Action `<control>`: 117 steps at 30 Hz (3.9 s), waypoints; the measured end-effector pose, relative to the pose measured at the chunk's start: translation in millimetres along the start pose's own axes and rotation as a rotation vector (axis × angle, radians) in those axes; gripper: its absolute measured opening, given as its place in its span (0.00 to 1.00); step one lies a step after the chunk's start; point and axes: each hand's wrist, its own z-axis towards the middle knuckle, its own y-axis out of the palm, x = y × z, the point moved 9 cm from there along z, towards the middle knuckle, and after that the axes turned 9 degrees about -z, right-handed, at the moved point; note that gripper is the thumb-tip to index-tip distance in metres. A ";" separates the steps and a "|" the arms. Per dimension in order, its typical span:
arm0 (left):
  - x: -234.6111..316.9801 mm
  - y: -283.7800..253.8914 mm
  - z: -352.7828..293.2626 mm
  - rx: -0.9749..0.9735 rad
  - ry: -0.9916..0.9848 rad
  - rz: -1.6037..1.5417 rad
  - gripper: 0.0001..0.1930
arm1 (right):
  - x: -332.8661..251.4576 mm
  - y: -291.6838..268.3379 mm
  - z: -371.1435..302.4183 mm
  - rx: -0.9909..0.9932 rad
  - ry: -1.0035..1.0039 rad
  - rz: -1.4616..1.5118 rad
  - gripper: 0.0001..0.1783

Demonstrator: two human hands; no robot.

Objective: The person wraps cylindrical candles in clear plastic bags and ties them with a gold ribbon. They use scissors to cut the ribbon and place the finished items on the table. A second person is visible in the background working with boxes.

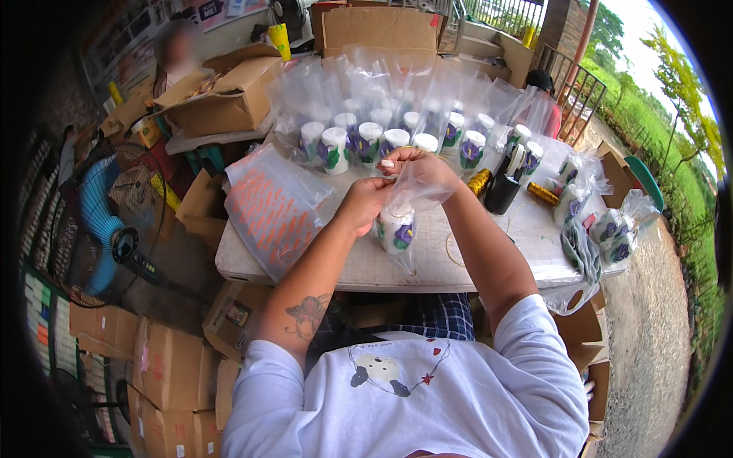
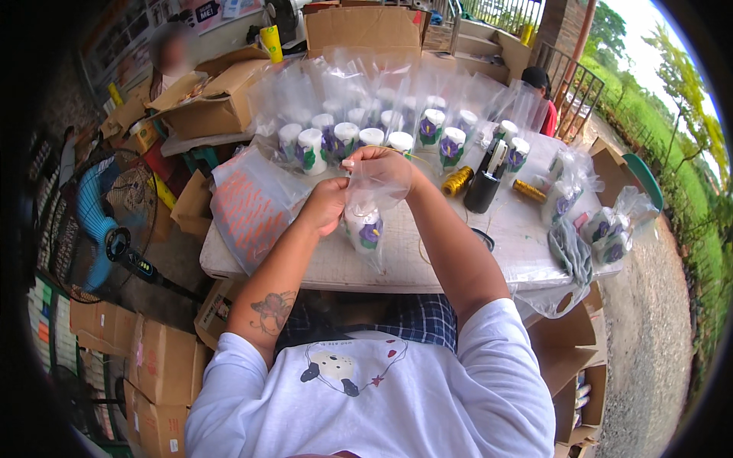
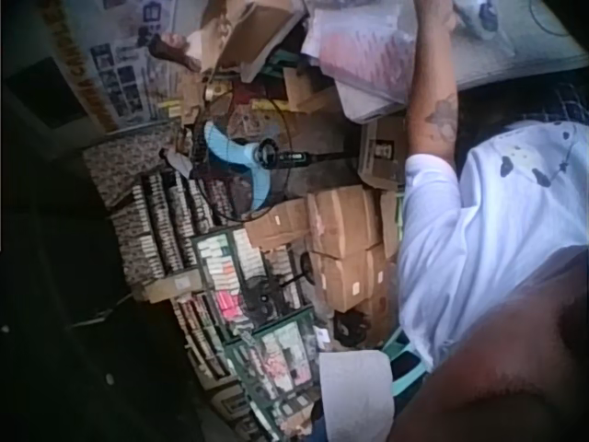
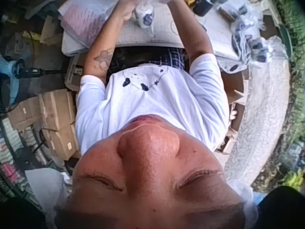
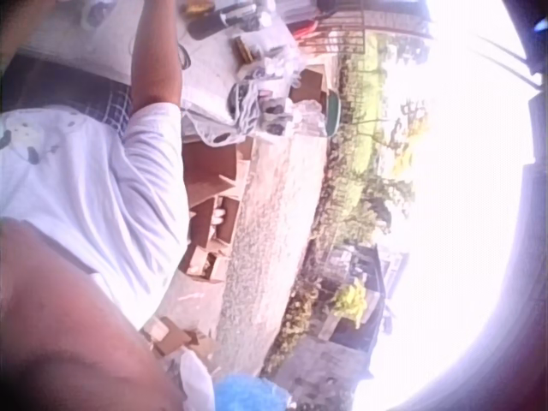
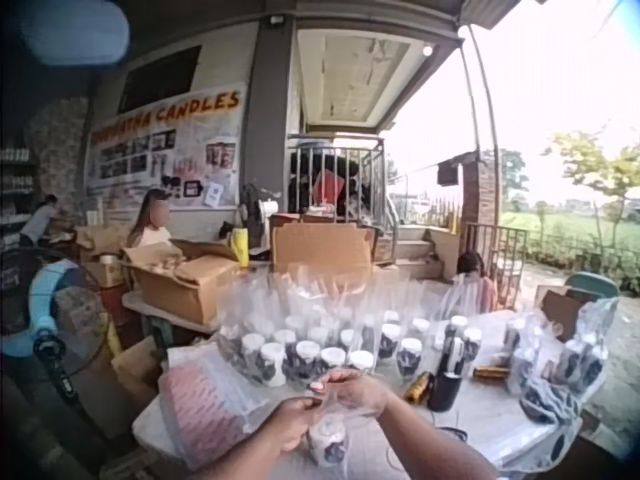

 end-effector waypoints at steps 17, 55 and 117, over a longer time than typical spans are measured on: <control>-4.4 -12.3 0.3 0.189 0.179 -0.107 0.05 | -36.2 69.7 -128.7 0.229 -0.582 -0.755 0.11; 13.4 5.4 -5.5 -0.096 0.053 0.127 0.09 | -35.7 21.8 -69.0 0.396 -0.276 -0.952 0.07; 54.2 25.8 -78.3 -0.050 0.938 1.467 0.09 | -13.0 15.6 -84.7 0.256 -0.053 -0.578 0.09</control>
